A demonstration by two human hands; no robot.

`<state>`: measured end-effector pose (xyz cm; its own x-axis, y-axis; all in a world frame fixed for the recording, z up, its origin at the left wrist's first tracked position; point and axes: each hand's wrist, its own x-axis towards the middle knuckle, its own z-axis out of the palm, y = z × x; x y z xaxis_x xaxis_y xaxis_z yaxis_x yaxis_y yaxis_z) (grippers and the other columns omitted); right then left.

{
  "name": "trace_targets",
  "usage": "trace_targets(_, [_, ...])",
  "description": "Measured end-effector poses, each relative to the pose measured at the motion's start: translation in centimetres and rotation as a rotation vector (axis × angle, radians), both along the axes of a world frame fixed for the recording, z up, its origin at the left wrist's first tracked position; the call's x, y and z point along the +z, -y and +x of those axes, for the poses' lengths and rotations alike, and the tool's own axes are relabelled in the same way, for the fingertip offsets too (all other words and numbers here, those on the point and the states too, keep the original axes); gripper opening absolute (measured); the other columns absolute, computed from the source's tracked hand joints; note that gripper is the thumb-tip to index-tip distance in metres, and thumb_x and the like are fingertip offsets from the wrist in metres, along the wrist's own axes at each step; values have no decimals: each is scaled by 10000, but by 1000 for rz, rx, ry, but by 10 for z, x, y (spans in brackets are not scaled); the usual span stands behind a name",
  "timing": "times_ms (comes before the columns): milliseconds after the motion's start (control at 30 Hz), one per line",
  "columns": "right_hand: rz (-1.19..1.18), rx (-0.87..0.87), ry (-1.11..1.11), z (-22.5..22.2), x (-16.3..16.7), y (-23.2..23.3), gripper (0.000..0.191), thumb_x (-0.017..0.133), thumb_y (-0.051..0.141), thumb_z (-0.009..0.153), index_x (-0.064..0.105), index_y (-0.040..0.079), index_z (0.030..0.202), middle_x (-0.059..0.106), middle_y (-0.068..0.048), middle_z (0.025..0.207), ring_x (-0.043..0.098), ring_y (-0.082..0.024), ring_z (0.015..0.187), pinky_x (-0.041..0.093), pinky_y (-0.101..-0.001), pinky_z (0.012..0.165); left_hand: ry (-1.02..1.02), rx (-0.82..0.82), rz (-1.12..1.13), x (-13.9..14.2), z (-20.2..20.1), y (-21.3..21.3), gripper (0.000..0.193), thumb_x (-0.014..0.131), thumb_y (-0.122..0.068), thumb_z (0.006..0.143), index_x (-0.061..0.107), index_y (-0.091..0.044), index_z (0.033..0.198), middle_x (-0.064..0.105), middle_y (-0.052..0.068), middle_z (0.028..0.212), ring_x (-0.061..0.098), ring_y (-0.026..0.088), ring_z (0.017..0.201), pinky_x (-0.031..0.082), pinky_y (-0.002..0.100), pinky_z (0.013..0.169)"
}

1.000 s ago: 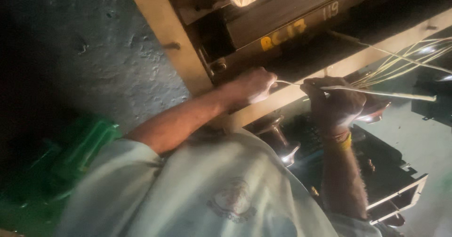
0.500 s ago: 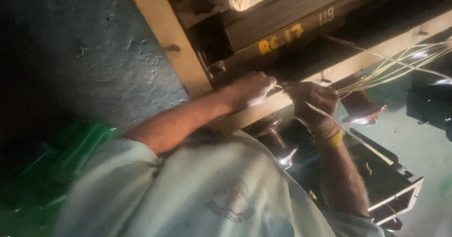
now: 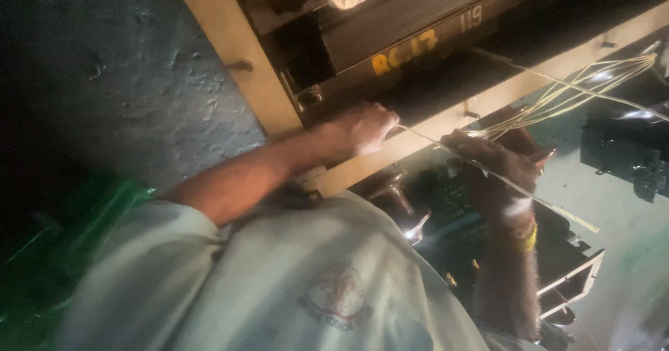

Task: The person winds a long, light-colored rope around a wooden frame with multiple pegs. They repeatedly wrap the rope around the pegs and the frame, adjusting the rope with both hands to maintain tension and alignment.

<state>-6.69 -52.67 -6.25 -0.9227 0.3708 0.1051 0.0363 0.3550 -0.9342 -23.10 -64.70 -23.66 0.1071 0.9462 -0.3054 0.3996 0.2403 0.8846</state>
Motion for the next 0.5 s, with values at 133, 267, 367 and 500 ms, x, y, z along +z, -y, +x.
trace_targets(133, [-25,33,-249,8,-35,-11,226,564,176,1091,667,-22,1061,752,-165,1067,769,-294,1071,668,-395,896,35,-7,-39,8,-3,-1,144,599,-40,907,709,-2,993,742,209,909,755,334,790,607,446,740])
trace_targets(267, [50,-38,-279,-4,-31,2,241,567,177,1105,674,-28,1040,741,-180,1042,764,-313,1037,689,-473,932,-63,-33,-9,14,-5,0,172,604,-13,882,719,-8,1010,740,224,924,739,348,835,596,457,765])
trace_targets(367, [109,-54,-159,-19,-1,19,191,634,132,1079,690,-47,1045,746,-187,1041,754,-309,999,656,-456,901,15,18,105,14,-7,5,198,620,-28,869,702,15,1044,732,241,928,740,354,833,593,458,760])
trace_targets(500, [784,-170,257,-11,47,19,148,751,69,972,745,-76,1002,774,-217,984,747,-319,843,604,-424,716,25,70,-40,12,-5,5,160,591,-89,930,695,-3,1019,729,219,930,737,354,825,585,477,730])
